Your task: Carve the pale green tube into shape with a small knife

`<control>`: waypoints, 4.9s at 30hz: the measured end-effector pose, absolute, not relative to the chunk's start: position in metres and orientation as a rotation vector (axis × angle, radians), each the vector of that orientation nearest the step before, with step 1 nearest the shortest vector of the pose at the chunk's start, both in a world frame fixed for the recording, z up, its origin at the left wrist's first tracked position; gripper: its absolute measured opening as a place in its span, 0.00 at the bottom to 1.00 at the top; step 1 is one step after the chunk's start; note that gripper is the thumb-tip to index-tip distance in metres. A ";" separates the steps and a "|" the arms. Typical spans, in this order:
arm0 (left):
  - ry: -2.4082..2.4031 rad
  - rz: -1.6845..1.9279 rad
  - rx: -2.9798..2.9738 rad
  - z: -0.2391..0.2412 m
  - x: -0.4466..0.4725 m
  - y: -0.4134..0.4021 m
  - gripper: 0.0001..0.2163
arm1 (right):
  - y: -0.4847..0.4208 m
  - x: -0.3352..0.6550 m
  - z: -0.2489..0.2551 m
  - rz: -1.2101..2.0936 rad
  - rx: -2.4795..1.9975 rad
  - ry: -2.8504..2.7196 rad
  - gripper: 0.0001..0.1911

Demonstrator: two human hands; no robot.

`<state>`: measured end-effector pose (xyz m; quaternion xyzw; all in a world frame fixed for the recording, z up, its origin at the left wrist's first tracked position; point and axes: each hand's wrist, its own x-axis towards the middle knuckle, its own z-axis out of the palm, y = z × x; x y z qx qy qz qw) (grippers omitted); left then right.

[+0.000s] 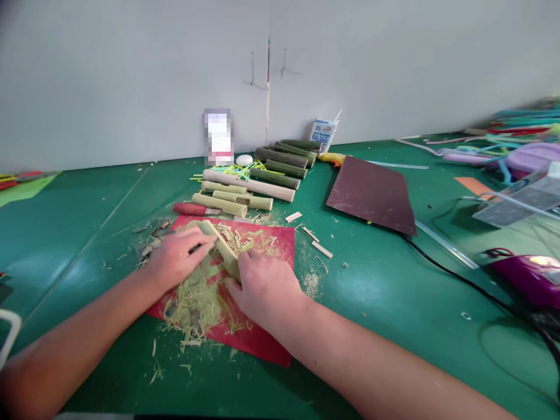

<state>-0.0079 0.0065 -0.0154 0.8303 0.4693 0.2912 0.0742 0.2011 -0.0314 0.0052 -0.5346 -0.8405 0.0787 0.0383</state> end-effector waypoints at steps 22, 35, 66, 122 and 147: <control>1.107 1.034 1.344 0.006 0.032 -0.032 0.08 | -0.027 0.206 0.007 0.414 -1.121 -2.059 0.11; 1.215 0.987 1.494 0.007 0.035 -0.038 0.05 | -0.028 0.206 0.003 0.492 -1.003 -2.115 0.10; 1.555 1.071 2.278 -0.020 -0.010 0.013 0.05 | -0.030 0.202 0.009 0.210 -1.604 -2.558 0.15; 1.495 1.051 2.461 -0.021 -0.002 0.005 0.09 | -0.033 0.195 0.004 0.327 -1.628 -2.573 0.12; 1.448 1.038 2.477 -0.020 -0.011 0.009 0.08 | -0.034 0.197 0.001 0.290 -1.609 -2.559 0.12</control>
